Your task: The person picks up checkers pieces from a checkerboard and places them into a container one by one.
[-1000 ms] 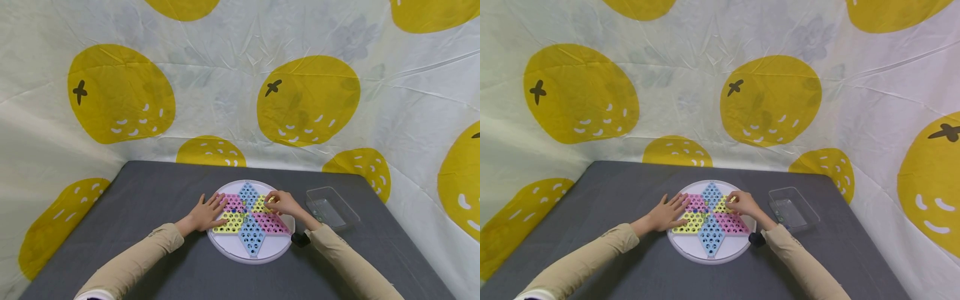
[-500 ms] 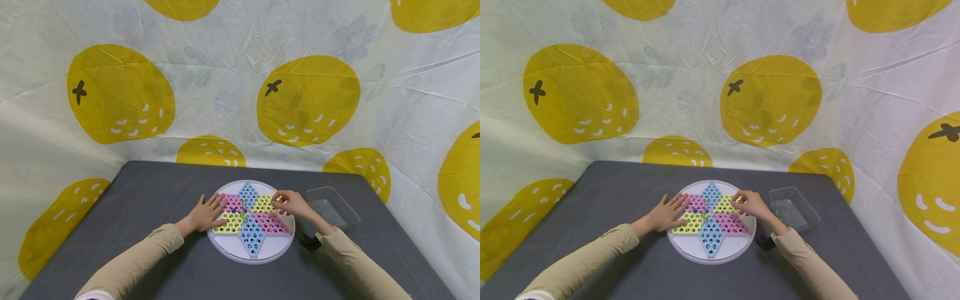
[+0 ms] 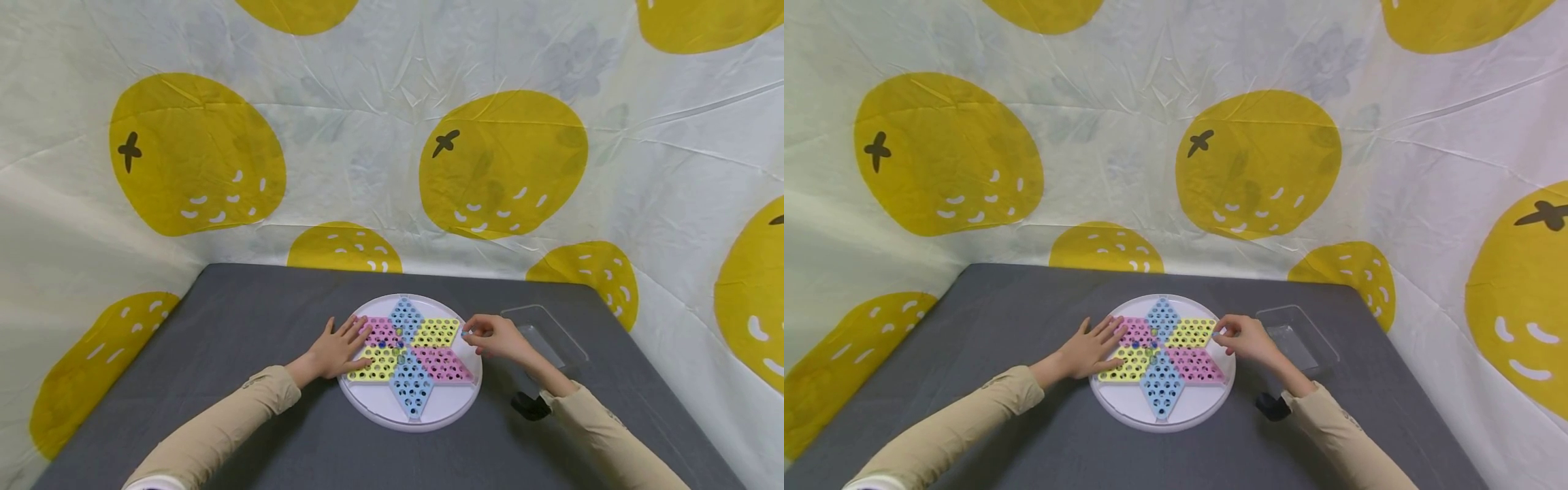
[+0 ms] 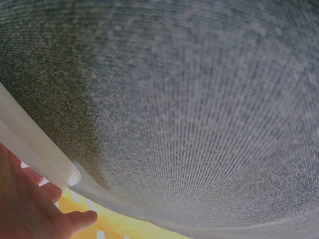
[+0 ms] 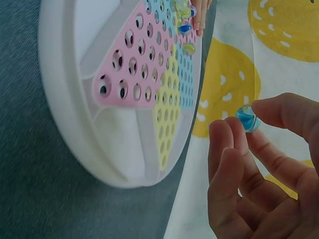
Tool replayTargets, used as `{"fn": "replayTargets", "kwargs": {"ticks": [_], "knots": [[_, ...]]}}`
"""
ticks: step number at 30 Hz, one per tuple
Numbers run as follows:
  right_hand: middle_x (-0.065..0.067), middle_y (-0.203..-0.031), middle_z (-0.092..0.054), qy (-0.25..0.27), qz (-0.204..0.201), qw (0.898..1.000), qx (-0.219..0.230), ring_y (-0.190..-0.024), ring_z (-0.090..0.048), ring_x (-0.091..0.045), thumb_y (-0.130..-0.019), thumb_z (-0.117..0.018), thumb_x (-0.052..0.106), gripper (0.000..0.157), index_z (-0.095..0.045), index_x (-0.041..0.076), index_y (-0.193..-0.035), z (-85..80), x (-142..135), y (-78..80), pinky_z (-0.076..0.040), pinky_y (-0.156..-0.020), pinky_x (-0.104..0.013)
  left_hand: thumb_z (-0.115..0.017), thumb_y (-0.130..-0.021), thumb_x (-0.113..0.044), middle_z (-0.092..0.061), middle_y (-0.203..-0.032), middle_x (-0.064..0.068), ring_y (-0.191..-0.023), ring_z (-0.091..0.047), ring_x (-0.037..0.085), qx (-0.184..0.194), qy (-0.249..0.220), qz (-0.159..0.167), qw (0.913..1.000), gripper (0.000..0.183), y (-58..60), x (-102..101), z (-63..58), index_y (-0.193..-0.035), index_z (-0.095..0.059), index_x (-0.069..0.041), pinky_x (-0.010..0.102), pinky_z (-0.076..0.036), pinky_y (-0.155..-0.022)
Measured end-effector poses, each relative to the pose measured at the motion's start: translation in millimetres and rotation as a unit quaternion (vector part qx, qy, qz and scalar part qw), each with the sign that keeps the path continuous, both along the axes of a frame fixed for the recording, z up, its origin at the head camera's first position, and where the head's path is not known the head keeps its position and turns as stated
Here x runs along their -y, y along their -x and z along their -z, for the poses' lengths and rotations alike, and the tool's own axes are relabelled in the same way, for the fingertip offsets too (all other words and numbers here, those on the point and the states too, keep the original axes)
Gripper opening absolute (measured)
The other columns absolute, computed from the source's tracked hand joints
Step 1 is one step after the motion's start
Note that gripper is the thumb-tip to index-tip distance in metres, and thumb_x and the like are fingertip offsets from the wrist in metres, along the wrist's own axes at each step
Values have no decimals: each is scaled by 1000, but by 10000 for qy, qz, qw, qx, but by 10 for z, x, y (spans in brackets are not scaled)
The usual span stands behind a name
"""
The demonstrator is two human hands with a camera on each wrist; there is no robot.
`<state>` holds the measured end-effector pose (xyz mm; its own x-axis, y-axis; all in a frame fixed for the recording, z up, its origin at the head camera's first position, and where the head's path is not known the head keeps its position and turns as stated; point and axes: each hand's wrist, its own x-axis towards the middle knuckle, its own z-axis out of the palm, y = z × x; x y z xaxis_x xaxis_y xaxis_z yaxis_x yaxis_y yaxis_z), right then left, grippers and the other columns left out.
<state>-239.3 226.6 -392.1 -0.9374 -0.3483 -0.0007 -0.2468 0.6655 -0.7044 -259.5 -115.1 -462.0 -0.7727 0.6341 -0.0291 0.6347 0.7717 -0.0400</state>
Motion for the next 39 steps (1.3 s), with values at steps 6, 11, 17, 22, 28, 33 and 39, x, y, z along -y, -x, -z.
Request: {"fn": "replayTargets", "kwargs": {"ticks": [6, 11, 17, 22, 28, 33, 39], "knots": [[-18, -74, -61, 25, 234, 9997, 19, -63, -63, -26, -82, -62, 19, 20, -61, 4, -95, -9, -159, -73, -48, -51, -28, -32, -90, -56, -17, -150, 11, -137, -16, 32, 11, 24, 3, 10000, 70, -3, -2, -8, -143, -20, -12, 62, -17, -100], [-14, -72, -61, -56, 410, 9991, 74, -64, -64, -24, -83, -62, 22, 20, -61, 5, -95, -33, -306, -125, -48, -52, -32, -34, -89, -55, -18, -149, 12, -137, -16, 33, 36, -34, 24, 10000, 70, -2, -3, 2, -143, -21, -11, 63, -17, -100], [-14, -76, -62, -46, 551, 9984, 107, -66, -65, -24, -84, -61, 25, 24, -60, 5, -97, -75, -492, -189, -49, -53, -30, -36, -89, -53, -19, -149, 14, -136, -18, 34, -4, -79, 38, 10000, 70, 10, -5, 35, -142, -24, -9, 64, -17, -99], [-15, -82, -64, -14, 610, 9981, 63, -66, -64, -21, -85, -59, 27, 30, -58, 2, -103, -109, -635, -238, -51, -57, -32, -36, -89, -55, -18, -149, 12, -137, -17, 32, -6, -48, -6, 10000, 70, 18, -5, 39, -142, -22, -11, 63, -17, -100], [-15, -84, -66, -134, 647, 9978, -97, -65, -64, -16, -86, -58, 28, 32, -57, 2, -105, -145, -778, -286, -51, -56, -31, -32, -89, -57, -15, -150, 10, -138, -14, 31, 87, 44, -57, 9999, 72, 20, -9, 13, -144, -18, -12, 62, -16, -101], [-15, -86, -66, -178, 672, 9976, -43, -66, -64, -12, -86, -57, 29, 34, -56, 3, -108, -153, -899, -308, -51, -57, -30, -32, -89, -56, -14, -150, 10, -138, -14, 31, 106, 73, -74, 9999, 71, 15, -13, -5, -144, -17, -13, 62, -15, -102], [-16, -90, -67, -215, 761, 9968, 68, -67, -64, -11, -88, -55, 29, 38, -53, 0, -112, -180, -1023, -314, -50, -57, -30, -31, -89, -56, -14, -150, 10, -138, -14, 31, 109, 79, -90, 9999, 71, 20, -15, 14, -144, -18, -13, 62, -15, -102]]}}
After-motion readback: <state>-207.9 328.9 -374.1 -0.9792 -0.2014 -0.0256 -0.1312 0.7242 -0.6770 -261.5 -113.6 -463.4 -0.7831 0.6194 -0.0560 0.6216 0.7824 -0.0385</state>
